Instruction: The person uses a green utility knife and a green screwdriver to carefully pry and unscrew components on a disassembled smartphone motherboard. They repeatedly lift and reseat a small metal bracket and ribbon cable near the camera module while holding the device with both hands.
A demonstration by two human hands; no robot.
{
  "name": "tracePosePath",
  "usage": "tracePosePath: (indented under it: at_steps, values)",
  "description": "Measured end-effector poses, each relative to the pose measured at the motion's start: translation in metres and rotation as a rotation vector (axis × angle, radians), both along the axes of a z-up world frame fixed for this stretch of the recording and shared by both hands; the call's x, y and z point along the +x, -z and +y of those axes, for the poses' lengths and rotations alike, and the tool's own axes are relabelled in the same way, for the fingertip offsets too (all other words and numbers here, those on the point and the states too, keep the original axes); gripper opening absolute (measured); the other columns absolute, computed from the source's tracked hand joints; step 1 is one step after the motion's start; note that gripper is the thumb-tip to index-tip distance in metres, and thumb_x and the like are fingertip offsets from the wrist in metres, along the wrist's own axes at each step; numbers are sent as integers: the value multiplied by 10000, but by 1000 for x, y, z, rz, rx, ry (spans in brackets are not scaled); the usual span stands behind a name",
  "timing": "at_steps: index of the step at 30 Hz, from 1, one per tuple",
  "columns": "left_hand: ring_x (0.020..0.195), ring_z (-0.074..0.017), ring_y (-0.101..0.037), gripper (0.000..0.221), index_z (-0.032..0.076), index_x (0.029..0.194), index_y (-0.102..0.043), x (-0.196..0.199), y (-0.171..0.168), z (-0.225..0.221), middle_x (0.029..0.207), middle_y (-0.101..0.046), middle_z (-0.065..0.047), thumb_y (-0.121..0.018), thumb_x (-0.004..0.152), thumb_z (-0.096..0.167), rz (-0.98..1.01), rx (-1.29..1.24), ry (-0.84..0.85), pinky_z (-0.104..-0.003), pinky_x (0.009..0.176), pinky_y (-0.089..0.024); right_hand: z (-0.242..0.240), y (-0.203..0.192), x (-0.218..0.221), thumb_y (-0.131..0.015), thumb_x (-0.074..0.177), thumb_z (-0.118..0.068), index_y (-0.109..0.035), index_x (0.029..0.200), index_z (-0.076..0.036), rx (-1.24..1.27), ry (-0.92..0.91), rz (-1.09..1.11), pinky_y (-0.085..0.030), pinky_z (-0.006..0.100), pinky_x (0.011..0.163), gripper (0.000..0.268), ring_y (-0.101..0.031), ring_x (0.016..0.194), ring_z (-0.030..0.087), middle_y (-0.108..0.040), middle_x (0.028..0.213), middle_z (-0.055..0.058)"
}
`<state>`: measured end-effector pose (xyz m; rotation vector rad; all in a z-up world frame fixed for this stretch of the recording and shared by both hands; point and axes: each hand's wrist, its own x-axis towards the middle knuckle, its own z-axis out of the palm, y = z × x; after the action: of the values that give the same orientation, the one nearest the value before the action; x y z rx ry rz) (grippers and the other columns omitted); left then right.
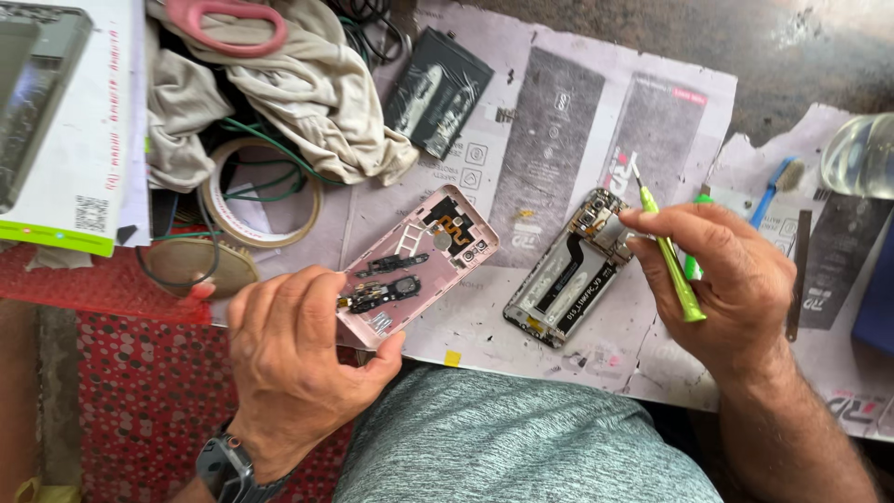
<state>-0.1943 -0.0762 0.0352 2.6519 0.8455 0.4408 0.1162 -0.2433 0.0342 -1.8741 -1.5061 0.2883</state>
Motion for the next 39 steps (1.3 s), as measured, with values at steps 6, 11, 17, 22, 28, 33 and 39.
tracePosePath:
  at_steps: [6, 11, 17, 22, 28, 33, 39]
  values:
    - [981, -321, -596, 670, 31, 1180, -569, 13, 10, 3, 1048, -605, -120, -877, 696, 377, -17, 4, 32, -495, 922, -419, 4, -13, -1, -743, 991, -73, -678, 1170, -30, -31, -52, 229, -616, 238, 711, 195, -750, 877, 127, -760, 1059, 89]
    - [944, -300, -590, 711, 25, 1198, -579, 21, 13, 11, 1032, -595, -102, -890, 687, 409, 11, -7, 64, -475, 874, -401, 35, -10, 3, -739, 977, -172, -722, 1132, -71, -76, -110, 138, -592, 209, 640, 186, -723, 837, 142, -739, 1026, 84]
    - [1009, -337, -594, 804, 7, 1154, -612, 19, 2, 20, 1140, -604, -163, -877, 679, 598, -76, -15, 54, -484, 861, -417, 81, 10, -2, -719, 1054, -195, -666, 1119, -57, -110, -81, 161, -612, 259, 692, 161, -751, 869, 130, -752, 977, 65]
    - [1004, -314, -605, 665, 7, 1138, -630, 15, -9, 28, 1139, -606, -131, -898, 776, 495, -159, -27, 30, -474, 837, -457, 97, 16, -7, -741, 1062, -191, -661, 1125, -58, -79, -95, 112, -623, 295, 750, 168, -760, 916, 155, -755, 979, 70]
    - [978, -318, -634, 441, -10, 1145, -626, 32, -24, 40, 1120, -613, -138, -828, 793, 164, -210, 12, 41, -470, 815, -494, 103, 20, -9, -737, 1057, -175, -668, 1126, -51, -87, -99, 101, -633, 299, 745, 158, -763, 922, 166, -761, 999, 95]
    - [928, -323, -637, 350, -21, 1142, -632, 51, -32, 57, 1094, -613, -147, -766, 830, 61, -233, 99, 75, -451, 770, -500, 104, 23, -8, -722, 1055, -156, -664, 1123, -44, -94, -118, 135, -652, 285, 721, 143, -765, 925, 169, -755, 995, 102]
    - [801, -248, -620, 164, -27, 1110, -666, 83, -17, 76, 963, -613, -112, -697, 951, -1, -259, -61, 243, -384, 685, -501, 85, 15, 0, -723, 1044, -108, -669, 1129, -29, -94, -49, 185, -637, 275, 701, 127, -755, 894, 158, -753, 990, 109]
